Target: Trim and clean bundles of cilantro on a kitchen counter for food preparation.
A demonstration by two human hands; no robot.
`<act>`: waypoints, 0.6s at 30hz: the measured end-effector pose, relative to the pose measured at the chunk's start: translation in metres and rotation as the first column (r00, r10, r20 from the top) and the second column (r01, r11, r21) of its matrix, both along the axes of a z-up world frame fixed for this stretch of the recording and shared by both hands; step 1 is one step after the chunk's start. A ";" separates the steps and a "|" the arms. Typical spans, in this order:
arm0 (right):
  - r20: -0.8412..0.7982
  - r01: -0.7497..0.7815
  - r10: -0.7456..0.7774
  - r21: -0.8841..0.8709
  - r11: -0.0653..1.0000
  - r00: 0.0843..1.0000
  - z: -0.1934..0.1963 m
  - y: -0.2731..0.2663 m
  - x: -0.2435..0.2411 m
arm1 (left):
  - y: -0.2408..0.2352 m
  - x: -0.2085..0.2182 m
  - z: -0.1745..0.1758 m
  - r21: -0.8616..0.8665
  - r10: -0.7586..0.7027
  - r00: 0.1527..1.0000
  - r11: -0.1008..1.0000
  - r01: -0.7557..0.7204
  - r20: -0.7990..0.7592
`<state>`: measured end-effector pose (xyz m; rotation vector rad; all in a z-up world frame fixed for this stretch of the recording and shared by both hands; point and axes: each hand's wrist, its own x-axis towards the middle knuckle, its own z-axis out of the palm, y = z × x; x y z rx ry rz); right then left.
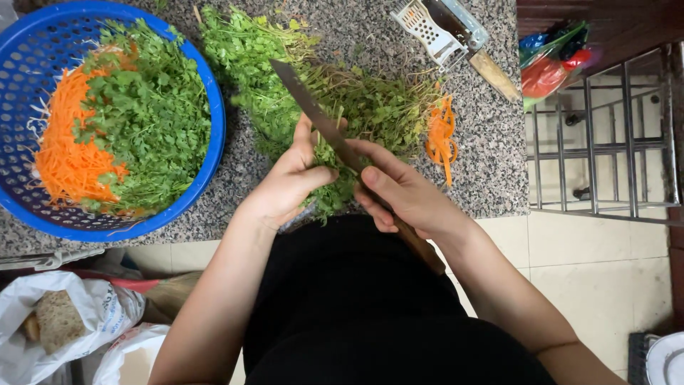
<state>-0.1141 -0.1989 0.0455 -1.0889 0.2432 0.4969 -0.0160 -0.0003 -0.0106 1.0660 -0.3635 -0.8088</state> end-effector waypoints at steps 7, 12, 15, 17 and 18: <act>-0.042 0.015 -0.014 0.017 1.000 0.999 -0.009 -0.001 0.000 | -0.003 -0.001 0.008 0.000 0.015 1.000 1.000 -0.015 0.021; -0.089 0.010 0.000 0.118 0.993 0.996 0.014 -0.011 0.002 | -0.003 0.004 0.024 -0.079 0.011 0.994 0.997 -0.020 -0.106; -0.061 -0.027 0.034 0.120 0.992 0.998 0.014 -0.020 0.002 | -0.002 0.005 0.024 -0.065 -0.016 0.995 0.998 0.009 -0.101; -0.086 0.006 0.006 0.142 0.990 0.996 0.012 -0.026 0.002 | -0.001 0.007 0.024 -0.061 -0.033 0.995 0.998 0.027 -0.099; -0.111 0.040 -0.022 0.166 0.985 0.994 0.011 -0.030 0.002 | -0.001 0.008 0.025 -0.056 -0.050 0.994 0.997 0.045 -0.097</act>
